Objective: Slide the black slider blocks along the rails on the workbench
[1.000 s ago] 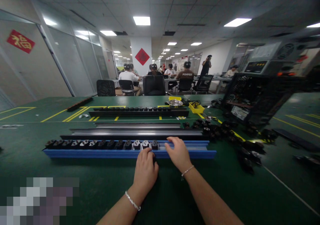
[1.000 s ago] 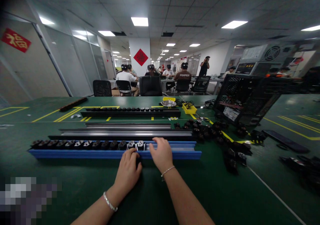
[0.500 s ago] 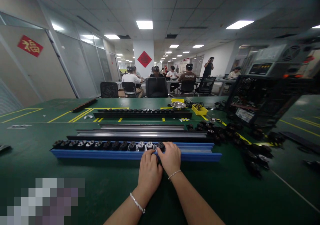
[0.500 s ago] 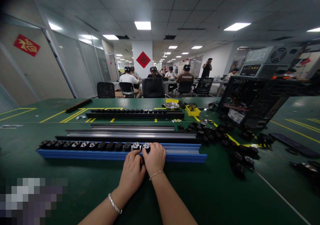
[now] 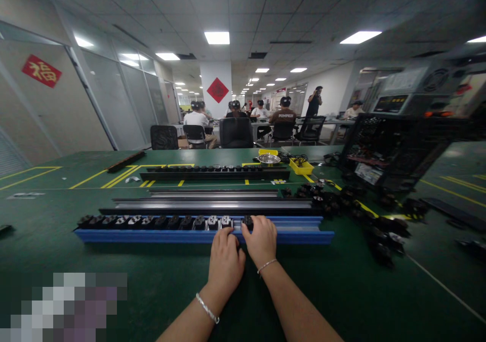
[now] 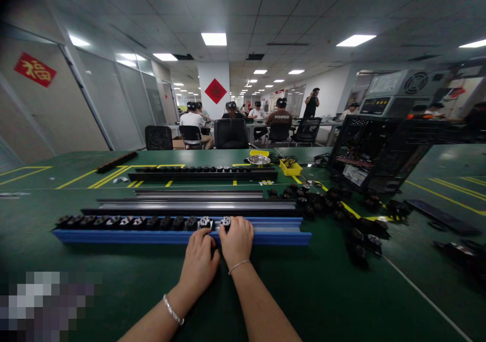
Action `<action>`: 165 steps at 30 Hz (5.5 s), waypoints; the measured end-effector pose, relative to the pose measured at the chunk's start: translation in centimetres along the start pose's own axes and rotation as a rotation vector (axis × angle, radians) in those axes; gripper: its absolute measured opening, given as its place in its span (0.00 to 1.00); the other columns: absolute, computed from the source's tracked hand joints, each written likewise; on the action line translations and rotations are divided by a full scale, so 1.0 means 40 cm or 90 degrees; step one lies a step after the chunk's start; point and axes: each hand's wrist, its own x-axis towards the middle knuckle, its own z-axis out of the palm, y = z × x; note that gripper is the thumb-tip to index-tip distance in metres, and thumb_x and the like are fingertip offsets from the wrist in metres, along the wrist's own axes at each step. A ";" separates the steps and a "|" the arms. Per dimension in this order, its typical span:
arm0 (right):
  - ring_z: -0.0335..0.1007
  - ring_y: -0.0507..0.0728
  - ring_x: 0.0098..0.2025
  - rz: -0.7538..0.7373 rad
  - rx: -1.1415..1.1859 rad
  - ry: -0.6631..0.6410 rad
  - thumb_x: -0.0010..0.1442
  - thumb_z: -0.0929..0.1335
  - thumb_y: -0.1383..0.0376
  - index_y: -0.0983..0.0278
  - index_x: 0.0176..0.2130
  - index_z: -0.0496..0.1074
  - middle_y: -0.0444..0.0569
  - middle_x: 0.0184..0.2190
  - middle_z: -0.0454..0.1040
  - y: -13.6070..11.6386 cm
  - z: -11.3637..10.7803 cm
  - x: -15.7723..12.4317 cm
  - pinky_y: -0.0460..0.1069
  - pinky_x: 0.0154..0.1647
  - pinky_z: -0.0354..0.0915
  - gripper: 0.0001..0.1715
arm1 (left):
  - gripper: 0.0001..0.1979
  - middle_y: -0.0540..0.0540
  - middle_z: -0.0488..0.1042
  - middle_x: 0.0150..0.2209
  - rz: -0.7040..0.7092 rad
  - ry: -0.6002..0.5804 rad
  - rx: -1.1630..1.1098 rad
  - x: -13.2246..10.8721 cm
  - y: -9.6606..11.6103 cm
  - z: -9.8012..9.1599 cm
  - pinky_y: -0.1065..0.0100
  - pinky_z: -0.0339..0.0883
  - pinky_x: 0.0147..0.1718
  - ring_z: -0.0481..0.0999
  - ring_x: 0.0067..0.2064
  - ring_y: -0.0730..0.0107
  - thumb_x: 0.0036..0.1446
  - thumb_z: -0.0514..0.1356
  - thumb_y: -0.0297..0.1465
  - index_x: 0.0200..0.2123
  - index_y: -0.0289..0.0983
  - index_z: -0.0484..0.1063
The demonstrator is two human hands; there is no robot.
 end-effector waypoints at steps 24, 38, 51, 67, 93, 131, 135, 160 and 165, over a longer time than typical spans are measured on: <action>0.63 0.59 0.43 0.020 -0.015 -0.012 0.57 0.62 0.60 0.64 0.38 0.71 0.52 0.37 0.71 0.035 -0.022 0.007 0.52 0.45 0.56 0.13 | 0.07 0.39 0.67 0.44 -0.014 -0.009 0.001 -0.003 0.000 0.001 0.52 0.64 0.49 0.65 0.51 0.55 0.47 0.54 0.21 0.31 0.36 0.65; 0.65 0.59 0.42 0.007 -0.039 -0.001 0.57 0.63 0.60 0.64 0.39 0.71 0.51 0.36 0.72 0.057 -0.025 0.006 0.52 0.46 0.55 0.13 | 0.09 0.40 0.67 0.44 -0.002 0.010 0.002 -0.003 0.000 0.003 0.51 0.65 0.48 0.66 0.50 0.55 0.47 0.55 0.22 0.34 0.36 0.67; 0.64 0.59 0.43 0.017 -0.051 -0.014 0.58 0.62 0.60 0.65 0.41 0.71 0.53 0.37 0.72 0.073 -0.036 0.009 0.53 0.48 0.54 0.15 | 0.10 0.39 0.67 0.44 -0.004 0.007 0.006 -0.006 -0.002 0.005 0.52 0.65 0.49 0.65 0.51 0.55 0.47 0.55 0.22 0.36 0.35 0.67; 0.64 0.58 0.43 0.031 -0.059 -0.021 0.58 0.63 0.60 0.65 0.41 0.72 0.52 0.37 0.72 0.102 -0.051 0.013 0.50 0.47 0.54 0.15 | 0.11 0.38 0.67 0.45 -0.011 -0.013 0.017 -0.006 -0.001 0.006 0.54 0.62 0.52 0.65 0.52 0.55 0.48 0.56 0.23 0.38 0.33 0.69; 0.67 0.58 0.42 0.009 -0.014 0.112 0.54 0.64 0.58 0.64 0.36 0.74 0.51 0.37 0.76 0.144 -0.032 0.002 0.56 0.56 0.48 0.14 | 0.12 0.39 0.67 0.46 -0.011 -0.014 0.011 -0.010 -0.007 0.013 0.53 0.62 0.52 0.65 0.51 0.55 0.49 0.55 0.24 0.39 0.34 0.69; 0.66 0.59 0.44 0.071 -0.051 0.122 0.56 0.63 0.59 0.66 0.40 0.73 0.53 0.40 0.75 0.175 -0.049 0.000 0.57 0.58 0.44 0.17 | 0.12 0.40 0.66 0.47 -0.018 -0.019 -0.002 -0.011 -0.007 0.013 0.52 0.62 0.52 0.64 0.53 0.56 0.50 0.54 0.24 0.39 0.35 0.68; 0.66 0.59 0.44 0.071 -0.055 0.130 0.56 0.62 0.59 0.66 0.39 0.73 0.53 0.40 0.75 0.180 -0.048 0.000 0.58 0.58 0.45 0.17 | 0.12 0.39 0.66 0.47 -0.020 -0.023 -0.005 -0.012 -0.009 0.014 0.51 0.62 0.52 0.64 0.53 0.55 0.50 0.54 0.24 0.40 0.35 0.68; 0.66 0.60 0.43 0.115 -0.077 0.137 0.56 0.61 0.60 0.66 0.39 0.73 0.54 0.40 0.75 0.199 -0.068 0.004 0.58 0.57 0.44 0.17 | 0.12 0.40 0.66 0.47 -0.028 -0.028 -0.012 -0.009 -0.007 0.010 0.52 0.62 0.52 0.64 0.53 0.56 0.50 0.54 0.25 0.40 0.35 0.69; 0.66 0.59 0.43 0.121 -0.084 0.117 0.55 0.62 0.60 0.66 0.40 0.72 0.53 0.40 0.75 0.211 -0.078 0.009 0.55 0.55 0.47 0.17 | 0.12 0.40 0.66 0.47 -0.020 -0.027 -0.010 -0.009 -0.007 0.009 0.51 0.62 0.52 0.64 0.53 0.55 0.50 0.54 0.24 0.40 0.35 0.68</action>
